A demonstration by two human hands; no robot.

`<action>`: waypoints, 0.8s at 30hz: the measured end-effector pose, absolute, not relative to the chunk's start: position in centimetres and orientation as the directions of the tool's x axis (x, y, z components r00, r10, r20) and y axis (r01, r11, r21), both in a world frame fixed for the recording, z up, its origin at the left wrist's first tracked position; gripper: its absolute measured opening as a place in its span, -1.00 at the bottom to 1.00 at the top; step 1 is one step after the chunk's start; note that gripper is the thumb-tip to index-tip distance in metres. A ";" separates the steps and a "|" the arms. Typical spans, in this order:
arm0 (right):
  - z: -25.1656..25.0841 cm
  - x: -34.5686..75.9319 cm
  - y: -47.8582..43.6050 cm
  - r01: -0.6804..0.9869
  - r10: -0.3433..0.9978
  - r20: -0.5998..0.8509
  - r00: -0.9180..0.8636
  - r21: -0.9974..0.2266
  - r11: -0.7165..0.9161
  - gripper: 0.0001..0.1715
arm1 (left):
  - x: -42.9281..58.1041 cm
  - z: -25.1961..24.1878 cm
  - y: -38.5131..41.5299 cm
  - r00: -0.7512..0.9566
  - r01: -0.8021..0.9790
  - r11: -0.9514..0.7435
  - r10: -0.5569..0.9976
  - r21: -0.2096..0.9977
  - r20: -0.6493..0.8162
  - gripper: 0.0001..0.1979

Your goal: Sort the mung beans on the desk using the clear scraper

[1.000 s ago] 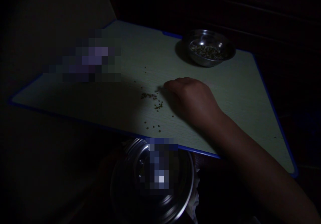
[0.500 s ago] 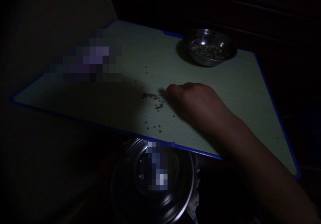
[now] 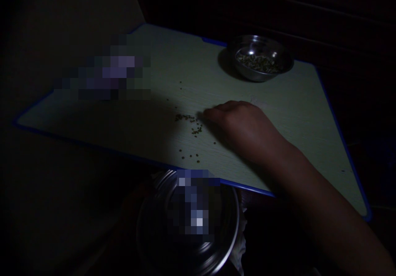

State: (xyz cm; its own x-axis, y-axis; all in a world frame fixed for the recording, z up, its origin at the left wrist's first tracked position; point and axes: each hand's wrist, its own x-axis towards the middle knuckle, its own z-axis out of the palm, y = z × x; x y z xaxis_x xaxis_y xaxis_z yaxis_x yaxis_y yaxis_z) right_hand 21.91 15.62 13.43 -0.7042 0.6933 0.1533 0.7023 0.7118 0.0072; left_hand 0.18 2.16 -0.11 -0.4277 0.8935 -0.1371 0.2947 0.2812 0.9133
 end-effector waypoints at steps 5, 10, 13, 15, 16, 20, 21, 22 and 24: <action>14.1 22.3 15.3 0.708 0.707 0.093 -0.701 -0.023 0.706 -0.64 | -0.2 -0.1 2.0 -0.465 0.461 0.356 0.877 0.813 -0.120 -0.67; 14.6 22.6 14.6 0.697 0.699 0.052 -0.713 -0.049 0.715 -0.57 | -0.1 -0.2 1.5 -0.508 0.514 0.391 0.856 0.763 -0.097 -0.55; 14.9 22.6 14.0 0.682 0.685 0.024 -0.728 -0.082 0.727 -0.56 | -0.2 -0.6 1.5 -0.494 0.453 0.347 0.865 0.821 -0.092 -0.63; 15.1 22.5 13.7 0.684 0.689 0.027 -0.725 -0.091 0.724 -0.59 | -0.4 -1.2 1.7 -0.502 0.416 0.333 0.860 0.846 -0.092 -0.58; 15.1 22.5 13.6 0.696 0.700 0.034 -0.713 -0.085 0.713 -0.60 | -0.5 -1.6 1.8 -0.509 0.401 0.332 0.855 0.854 -0.093 -0.59; 15.0 22.3 13.9 0.750 0.743 0.116 -0.659 0.026 0.661 -0.63 | -0.4 -3.2 2.4 -0.539 0.362 0.358 0.834 0.861 -0.120 -0.66; 14.9 22.2 14.0 0.756 0.747 0.127 -0.653 0.050 0.652 -0.63 | -0.2 -3.6 2.7 -0.546 0.357 0.370 0.828 0.858 -0.129 -0.65; 14.7 22.2 14.2 0.762 0.750 0.137 -0.647 0.066 0.644 -0.63 | 0.2 -4.0 3.2 -0.553 0.353 0.383 0.821 0.854 -0.139 -0.65; 14.4 21.9 14.4 0.767 0.756 0.134 -0.641 0.071 0.638 -0.63 | 1.2 -4.7 4.4 -0.568 0.350 0.413 0.807 0.841 -0.160 -0.65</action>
State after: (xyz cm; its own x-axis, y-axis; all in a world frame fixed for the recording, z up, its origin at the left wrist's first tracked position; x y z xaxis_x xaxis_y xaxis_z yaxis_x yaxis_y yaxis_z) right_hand 21.94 14.40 14.39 -0.6408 0.7560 0.1336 0.7671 0.6376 0.0714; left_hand 1.24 4.44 -4.71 -0.5677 0.8075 -0.1603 0.3495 0.4127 0.8411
